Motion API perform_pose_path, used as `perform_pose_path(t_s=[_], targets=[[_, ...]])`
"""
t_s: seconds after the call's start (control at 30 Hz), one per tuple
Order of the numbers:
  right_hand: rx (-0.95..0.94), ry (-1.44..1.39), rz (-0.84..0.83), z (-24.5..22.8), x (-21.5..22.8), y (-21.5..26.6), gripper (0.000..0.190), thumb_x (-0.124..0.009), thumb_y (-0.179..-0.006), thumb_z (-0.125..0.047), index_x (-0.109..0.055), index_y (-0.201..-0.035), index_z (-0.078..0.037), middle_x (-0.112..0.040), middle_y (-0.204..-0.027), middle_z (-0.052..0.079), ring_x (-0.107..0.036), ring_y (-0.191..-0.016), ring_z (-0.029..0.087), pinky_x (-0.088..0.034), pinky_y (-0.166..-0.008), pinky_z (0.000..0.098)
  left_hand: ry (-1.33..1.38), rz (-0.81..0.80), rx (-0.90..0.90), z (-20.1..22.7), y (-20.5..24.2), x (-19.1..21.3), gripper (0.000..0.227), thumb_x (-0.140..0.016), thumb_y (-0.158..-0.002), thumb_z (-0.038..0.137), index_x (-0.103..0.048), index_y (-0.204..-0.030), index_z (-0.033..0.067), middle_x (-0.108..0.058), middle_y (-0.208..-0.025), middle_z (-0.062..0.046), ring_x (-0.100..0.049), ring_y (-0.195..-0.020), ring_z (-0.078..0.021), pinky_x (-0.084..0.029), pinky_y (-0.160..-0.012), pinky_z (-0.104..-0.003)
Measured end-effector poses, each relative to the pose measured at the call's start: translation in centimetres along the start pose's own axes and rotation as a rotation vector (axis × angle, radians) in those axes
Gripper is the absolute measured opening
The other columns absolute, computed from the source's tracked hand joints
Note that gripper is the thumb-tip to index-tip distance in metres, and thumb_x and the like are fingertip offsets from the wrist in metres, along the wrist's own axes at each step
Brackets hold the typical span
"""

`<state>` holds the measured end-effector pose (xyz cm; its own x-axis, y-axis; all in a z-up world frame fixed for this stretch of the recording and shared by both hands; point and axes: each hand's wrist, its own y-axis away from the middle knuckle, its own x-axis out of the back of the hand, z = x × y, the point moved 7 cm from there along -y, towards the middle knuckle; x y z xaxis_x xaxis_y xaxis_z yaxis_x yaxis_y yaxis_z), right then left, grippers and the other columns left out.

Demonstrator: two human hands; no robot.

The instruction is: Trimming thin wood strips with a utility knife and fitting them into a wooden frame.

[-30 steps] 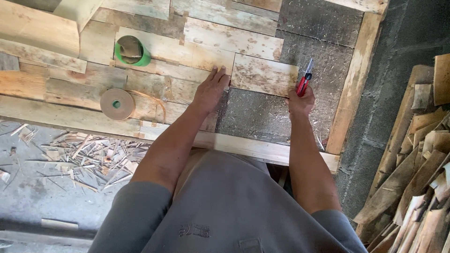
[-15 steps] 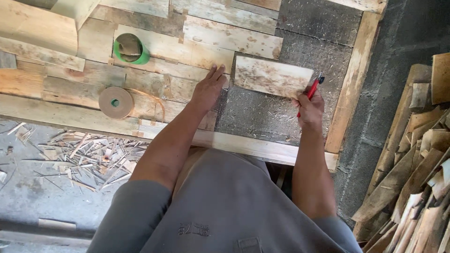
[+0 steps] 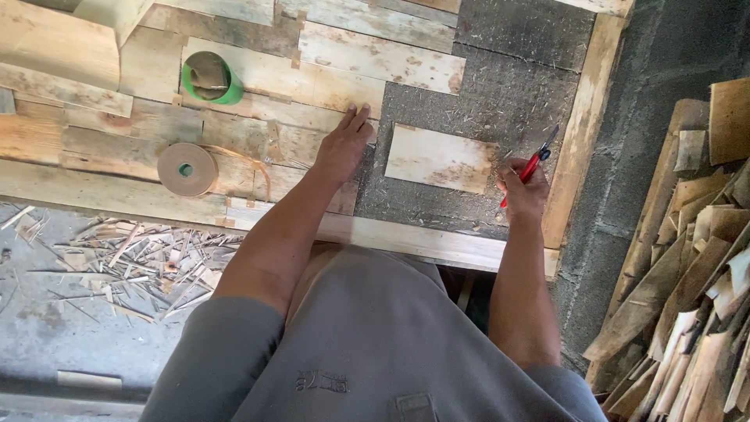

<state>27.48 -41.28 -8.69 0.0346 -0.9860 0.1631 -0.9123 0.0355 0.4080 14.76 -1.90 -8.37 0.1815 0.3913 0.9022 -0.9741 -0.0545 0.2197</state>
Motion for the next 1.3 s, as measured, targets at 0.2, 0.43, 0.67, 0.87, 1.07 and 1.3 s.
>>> perform_pose_path(t_s=[0.2,0.43,0.67,0.87,1.07,1.3], targets=[[0.264,0.689,0.067,0.0,0.4,1.1,0.019,-0.075,-0.089,-0.002,-0.073,-0.108,-0.002,-0.074,-0.085,0.010,-0.066,-0.070,0.016,-0.054,-0.062,0.0305,0.006,0.040,-0.024,-0.1,0.1,-0.5,0.042,-0.058,-0.092,-0.004,-0.054,-0.133,0.0070,-0.027,-0.169,-0.011,-0.026,-0.155,-0.0313,-0.051,-0.110,-0.040],[-0.161,0.603,0.066,0.7,-1.3,4.1,0.017,-0.072,-0.092,-0.014,-0.062,-0.100,-0.002,-0.074,-0.077,0.011,-0.075,-0.064,0.018,-0.061,-0.051,0.0291,-0.041,-0.121,0.036,0.9,0.1,1.6,0.056,-0.059,-0.083,-0.014,-0.051,-0.135,0.0074,-0.019,-0.169,-0.010,-0.020,-0.155,-0.0296,-0.049,-0.109,-0.037],[-0.181,0.283,0.023,4.4,-1.4,3.3,0.021,-0.076,-0.093,-0.008,-0.061,-0.104,0.001,-0.073,-0.080,0.013,-0.073,-0.067,0.019,-0.055,-0.050,0.0298,-0.011,-0.139,0.045,1.0,0.2,1.9,0.058,-0.063,-0.084,-0.012,-0.050,-0.137,0.0071,-0.018,-0.170,-0.009,-0.019,-0.156,-0.0295,-0.049,-0.109,-0.039],[-0.282,-0.259,-0.074,4.9,-1.6,2.7,0.022,-0.065,-0.095,0.001,-0.062,-0.117,0.000,-0.072,-0.091,0.014,-0.073,-0.075,0.021,-0.058,-0.058,0.0291,0.028,-0.108,0.036,1.7,0.4,3.2,0.055,-0.068,-0.081,-0.007,-0.052,-0.132,0.0055,-0.023,-0.168,-0.011,-0.021,-0.155,-0.0310,-0.047,-0.111,-0.040],[-0.227,-0.349,-0.093,1.2,-2.5,3.7,0.018,-0.063,-0.098,0.002,-0.064,-0.117,0.002,-0.072,-0.094,0.015,-0.071,-0.076,0.020,-0.063,-0.069,0.0310,0.025,0.004,0.004,0.6,-0.1,1.2,0.043,-0.064,-0.084,-0.007,-0.058,-0.126,0.0013,-0.034,-0.163,-0.014,-0.030,-0.152,-0.0327,-0.046,-0.113,-0.041],[-0.208,-0.456,-0.004,-2.2,-4.4,4.2,0.013,-0.061,-0.100,0.002,-0.064,-0.113,0.000,-0.071,-0.091,0.015,-0.069,-0.074,0.022,-0.064,-0.070,0.0349,0.178,0.177,0.127,3.3,0.2,6.7,0.020,-0.065,-0.103,0.014,-0.064,-0.117,-0.0002,-0.065,-0.123,-0.017,-0.064,-0.116,-0.0312,-0.054,-0.102,-0.046]])
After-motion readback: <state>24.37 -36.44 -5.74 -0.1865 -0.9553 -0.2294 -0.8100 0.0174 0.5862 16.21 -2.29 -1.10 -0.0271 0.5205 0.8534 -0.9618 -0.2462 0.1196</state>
